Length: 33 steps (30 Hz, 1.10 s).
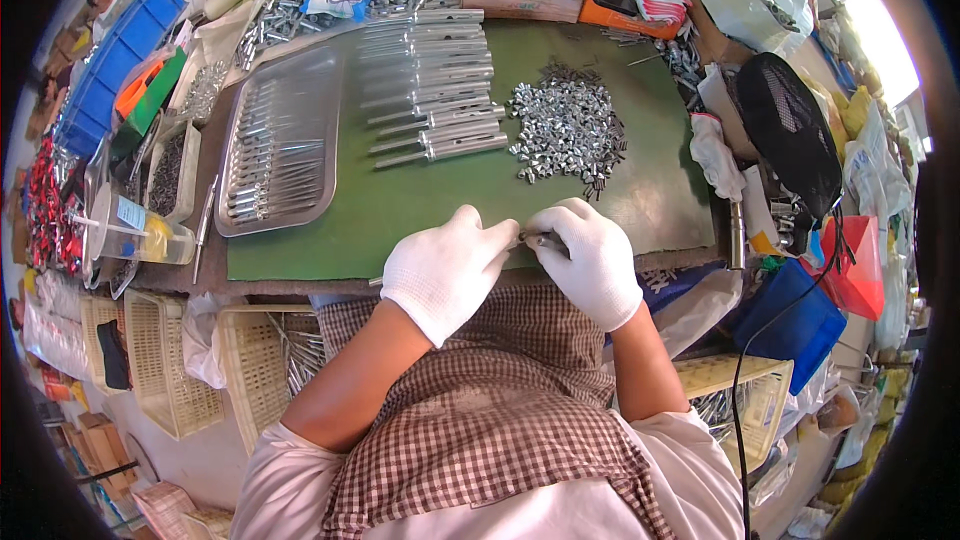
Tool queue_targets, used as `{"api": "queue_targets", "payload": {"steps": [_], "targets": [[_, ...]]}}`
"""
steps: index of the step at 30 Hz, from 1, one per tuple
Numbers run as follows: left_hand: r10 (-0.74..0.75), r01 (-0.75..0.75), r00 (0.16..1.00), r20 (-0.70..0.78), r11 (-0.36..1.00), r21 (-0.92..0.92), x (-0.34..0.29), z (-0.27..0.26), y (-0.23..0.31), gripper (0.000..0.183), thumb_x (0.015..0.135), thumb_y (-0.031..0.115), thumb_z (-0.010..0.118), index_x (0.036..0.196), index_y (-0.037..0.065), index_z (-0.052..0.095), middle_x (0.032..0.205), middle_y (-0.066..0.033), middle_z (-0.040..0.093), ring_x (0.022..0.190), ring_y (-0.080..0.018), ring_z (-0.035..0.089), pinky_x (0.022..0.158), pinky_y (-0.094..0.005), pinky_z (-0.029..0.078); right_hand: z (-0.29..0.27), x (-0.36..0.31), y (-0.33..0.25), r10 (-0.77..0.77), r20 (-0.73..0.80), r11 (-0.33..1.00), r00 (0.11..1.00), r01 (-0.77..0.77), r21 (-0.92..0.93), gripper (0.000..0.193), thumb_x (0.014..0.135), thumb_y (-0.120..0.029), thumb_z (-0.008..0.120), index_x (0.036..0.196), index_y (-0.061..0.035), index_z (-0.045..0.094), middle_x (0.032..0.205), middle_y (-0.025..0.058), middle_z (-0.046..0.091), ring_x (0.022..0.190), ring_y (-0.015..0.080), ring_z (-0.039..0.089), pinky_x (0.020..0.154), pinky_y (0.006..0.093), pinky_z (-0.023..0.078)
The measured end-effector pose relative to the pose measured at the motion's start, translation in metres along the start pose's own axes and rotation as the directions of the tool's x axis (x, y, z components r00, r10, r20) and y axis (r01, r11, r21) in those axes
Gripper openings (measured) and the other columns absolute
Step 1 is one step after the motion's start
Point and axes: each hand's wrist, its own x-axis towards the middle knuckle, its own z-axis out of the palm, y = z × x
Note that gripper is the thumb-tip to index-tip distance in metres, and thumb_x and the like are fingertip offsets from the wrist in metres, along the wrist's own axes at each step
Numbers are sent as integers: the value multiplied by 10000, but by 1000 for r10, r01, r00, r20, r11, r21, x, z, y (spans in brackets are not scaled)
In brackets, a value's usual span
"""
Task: Manually assemble small metal hardware components using fingers.
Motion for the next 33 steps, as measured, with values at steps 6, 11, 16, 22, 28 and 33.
{"api": "queue_targets", "payload": {"steps": [6, 11, 16, 22, 28, 33], "targets": [[18, -18, 1000, 0, 999, -31, 0, 2, -2, 180, 943, 285, 648, 1121, 275, 676, 847, -56, 575, 659, -280, 658, 581, -404, 555, -5, 6, -6, 40, 64, 998, 997, -36, -57, 111, 822, -119, 741, 903, -98, 668, 897, 119, 657, 774, 359, 663, 680, 445, 537], [21, -21, 1000, 14, 1000, -8, -1, 3, -3, 198, 944, 279, 644, 1140, 282, 671, 853, -60, 573, 647, -283, 654, 575, -404, 556, -7, 14, -6, 88, 163, 996, 983, -88, -8, 142, 829, -140, 757, 874, -73, 640, 862, 128, 650, 764, 367, 657, 671, 444, 528], [39, -41, 998, 54, 999, 33, 0, 3, -5, 283, 957, 270, 621, 1238, 281, 656, 873, -77, 575, 632, -284, 657, 565, -416, 564, -3, 9, -6, 106, 149, 994, 983, -102, -33, 177, 826, -148, 773, 865, -60, 625, 856, 137, 649, 746, 366, 645, 665, 425, 526], [59, -69, 993, 105, 994, 90, 2, 0, -5, 336, 996, 270, 552, 1329, 266, 598, 883, -110, 601, 640, -311, 687, 557, -433, 586, -3, 16, -8, 149, 13, 974, 989, -149, 170, 140, 862, -71, 734, 910, -54, 604, 798, 78, 603, 666, 223, 617, 617, 342, 507], [72, -89, 986, 151, 990, 113, 9, -4, -1, 294, 1001, 303, 559, 1288, 258, 602, 829, -113, 619, 641, -327, 691, 551, -446, 588, 23, 34, -7, 330, 13, -196, 944, 55, 979, 512, 1071, -413, 336, 737, -53, 480, 585, 1, 362, 489, 115, 285, 462, 295, 216], [68, -79, 993, 101, 991, 106, 8, 0, -2, 282, 1003, 316, 568, 1281, 286, 608, 788, -116, 610, 613, -334, 682, 537, -452, 582, 39, 36, -5, 343, -16, -209, 939, 93, 974, 538, 1046, -388, 364, 628, -55, 427, 535, 5, 325, 463, 130, 261, 453, 310, 213]]}}
